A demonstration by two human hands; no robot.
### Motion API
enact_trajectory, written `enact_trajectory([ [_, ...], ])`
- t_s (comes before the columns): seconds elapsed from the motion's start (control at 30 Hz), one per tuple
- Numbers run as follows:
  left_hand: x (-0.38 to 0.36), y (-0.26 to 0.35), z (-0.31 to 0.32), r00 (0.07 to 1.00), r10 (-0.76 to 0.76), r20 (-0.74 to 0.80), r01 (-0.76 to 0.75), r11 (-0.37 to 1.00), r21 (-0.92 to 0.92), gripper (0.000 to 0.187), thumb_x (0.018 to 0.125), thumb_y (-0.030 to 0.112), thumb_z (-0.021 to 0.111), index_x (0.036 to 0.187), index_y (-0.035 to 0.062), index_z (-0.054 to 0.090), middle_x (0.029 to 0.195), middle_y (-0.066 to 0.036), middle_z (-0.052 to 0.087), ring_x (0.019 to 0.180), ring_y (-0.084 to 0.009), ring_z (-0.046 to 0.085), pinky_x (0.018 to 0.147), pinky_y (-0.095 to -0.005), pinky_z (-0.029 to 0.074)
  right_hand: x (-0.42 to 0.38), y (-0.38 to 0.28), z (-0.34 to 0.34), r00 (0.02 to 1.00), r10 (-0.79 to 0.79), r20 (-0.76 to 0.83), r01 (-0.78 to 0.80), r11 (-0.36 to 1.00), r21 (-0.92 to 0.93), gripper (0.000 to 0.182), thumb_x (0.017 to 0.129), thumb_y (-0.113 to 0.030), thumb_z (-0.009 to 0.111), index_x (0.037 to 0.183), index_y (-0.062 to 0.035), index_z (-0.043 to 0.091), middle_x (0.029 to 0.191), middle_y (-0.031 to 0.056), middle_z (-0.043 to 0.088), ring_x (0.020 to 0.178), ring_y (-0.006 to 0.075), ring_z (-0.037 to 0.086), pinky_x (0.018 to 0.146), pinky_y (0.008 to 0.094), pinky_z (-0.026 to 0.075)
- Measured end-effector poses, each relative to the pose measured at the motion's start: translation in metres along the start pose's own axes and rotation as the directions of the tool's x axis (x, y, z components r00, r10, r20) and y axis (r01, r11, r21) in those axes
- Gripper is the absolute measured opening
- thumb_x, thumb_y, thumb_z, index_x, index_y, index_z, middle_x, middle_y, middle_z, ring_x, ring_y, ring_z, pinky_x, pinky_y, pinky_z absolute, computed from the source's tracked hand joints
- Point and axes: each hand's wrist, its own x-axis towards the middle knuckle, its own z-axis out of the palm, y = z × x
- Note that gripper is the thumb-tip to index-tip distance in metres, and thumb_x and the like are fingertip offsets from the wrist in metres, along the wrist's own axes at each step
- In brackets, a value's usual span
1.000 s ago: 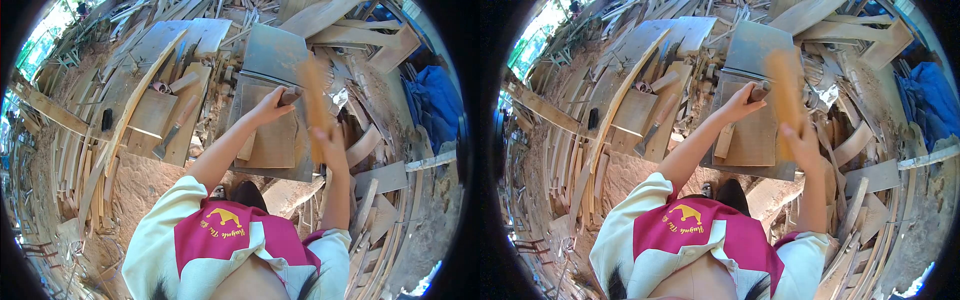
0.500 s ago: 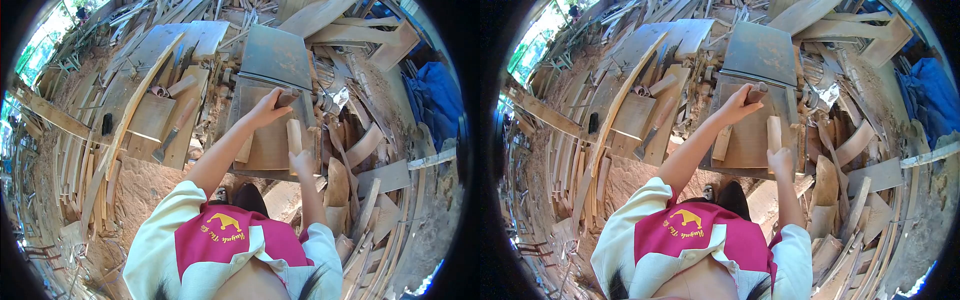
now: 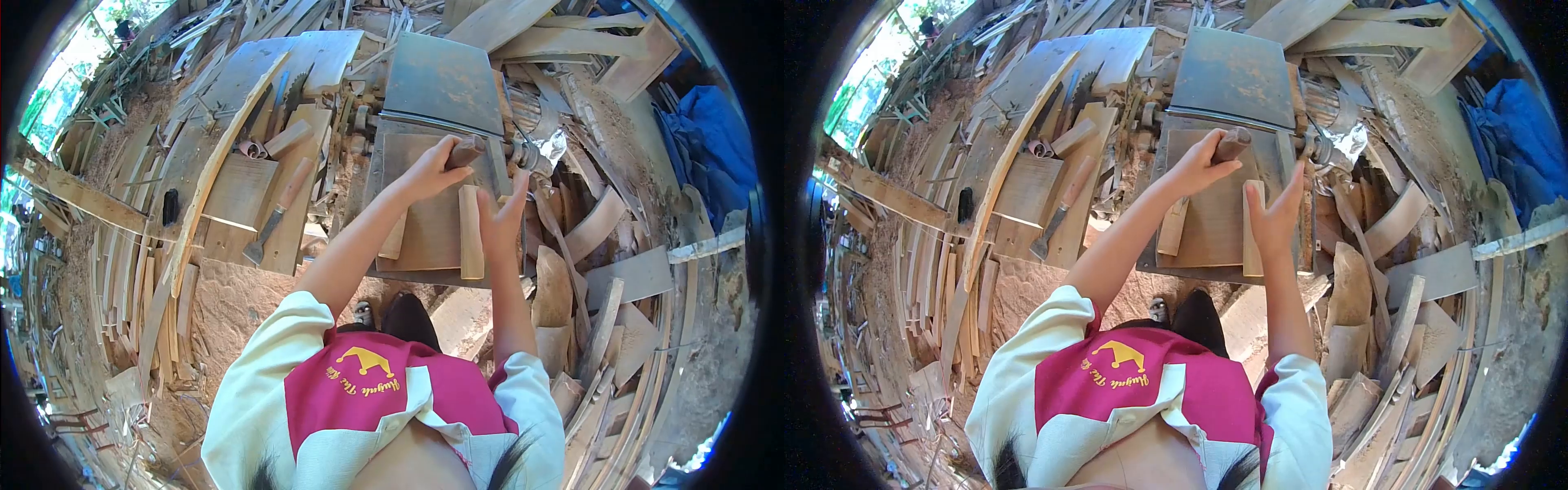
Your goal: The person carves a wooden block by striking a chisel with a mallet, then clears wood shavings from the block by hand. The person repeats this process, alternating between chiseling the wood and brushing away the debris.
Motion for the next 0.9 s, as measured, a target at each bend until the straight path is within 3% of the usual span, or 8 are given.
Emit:
enact_trajectory([
  [0.13,0.001,0.0,0.001,0.998,-0.059,0.011,0.06,0.997,-0.053,0.037,0.078,0.016,0.065,0.106,0.0011,0.044,0.09,-0.009,0.052,0.08,-0.0137,0.048,0.072,-0.0279,0.042,0.04,-0.041,0.006,1.0,-0.006,0.02,-0.002,0.929,0.37,0.088,0.077,-0.034,0.065,0.136,0.0026,0.01,0.138,0.0248,0.023,0.127,0.0335,0.026,0.101,0.0386,0.025],
  [0.2,-0.001,-0.005,0.001,0.998,-0.06,-0.014,0.058,0.993,-0.1,0.038,0.078,0.016,0.065,0.106,0.0006,0.044,0.092,-0.01,0.053,0.083,-0.014,0.05,0.074,-0.028,0.042,0.055,-0.043,0.016,0.998,0.038,0.054,-0.058,0.893,0.447,0.073,0.078,-0.03,0.064,0.132,0.0027,0.027,0.126,0.0215,0.042,0.114,0.0267,0.044,0.091,0.0328,0.036],
  [0.3,-0.002,-0.009,-0.005,1.0,-0.023,0.021,0.023,0.999,-0.028,0.042,0.077,0.015,0.066,0.108,-0.0001,0.043,0.093,-0.01,0.054,0.084,-0.017,0.052,0.076,-0.0302,0.043,0.067,-0.041,0.03,0.951,0.136,0.277,-0.271,0.798,0.539,0.047,0.081,-0.026,0.062,0.116,0.0014,0.046,0.102,0.0137,0.058,0.092,0.0177,0.056,0.078,0.0265,0.043],
  [0.4,-0.02,-0.016,-0.028,0.959,-0.223,0.177,0.171,0.949,0.264,0.062,0.072,0.026,0.071,0.118,-0.0004,0.038,0.105,-0.015,0.053,0.096,-0.0232,0.053,0.085,-0.0351,0.041,0.058,-0.047,0.044,0.98,0.128,0.155,-0.2,0.661,0.723,0.026,0.085,-0.022,0.057,0.097,0.0002,0.053,0.085,0.0071,0.061,0.073,0.0103,0.056,0.069,0.0225,0.044],
  [0.47,-0.042,-0.031,-0.038,0.904,-0.388,0.179,0.22,0.781,0.585,0.095,0.064,0.043,0.074,0.133,0.0011,0.022,0.127,-0.021,0.04,0.118,-0.0329,0.04,0.098,-0.0396,0.033,0.057,-0.045,0.045,0.977,0.131,0.167,-0.212,0.638,0.741,0.022,0.086,-0.021,0.055,0.094,-0.0007,0.052,0.084,0.0077,0.061,0.072,0.0105,0.056,0.068,0.0226,0.044],
  [0.57,-0.075,-0.064,-0.038,0.834,-0.522,0.181,0.261,0.661,0.704,0.118,0.058,0.056,0.072,0.139,0.0034,0.003,0.141,-0.021,0.019,0.131,-0.0359,0.016,0.105,-0.0438,0.023,0.051,-0.044,0.047,0.973,0.149,0.177,-0.231,0.598,0.767,0.019,0.088,-0.02,0.051,0.091,-0.0017,0.05,0.082,0.0088,0.061,0.071,0.0112,0.055,0.066,0.0235,0.044],
  [0.67,-0.091,-0.068,-0.032,0.704,-0.684,0.194,0.338,0.562,0.755,0.124,0.057,0.058,0.071,0.139,0.0053,-0.006,0.143,-0.019,0.011,0.133,-0.0371,0.006,0.105,-0.0485,0.019,0.048,-0.041,0.051,0.98,0.143,0.141,-0.198,0.579,0.791,0.019,0.089,-0.021,0.048,0.093,-0.0017,0.048,0.08,0.0099,0.06,0.071,0.0131,0.055,0.067,0.0253,0.044],
  [0.9,-0.113,-0.108,-0.022,0.684,-0.71,0.165,0.459,0.595,0.66,0.124,0.053,0.057,0.074,0.14,0.0121,-0.003,0.144,-0.018,0.012,0.132,-0.0389,0.006,0.104,-0.0519,0.017,0.04,-0.028,0.046,0.968,0.23,0.104,-0.22,0.567,0.794,0.024,0.091,-0.022,0.037,0.101,-0.001,0.043,0.079,0.0162,0.059,0.075,0.0226,0.059,0.072,0.0325,0.047],
])
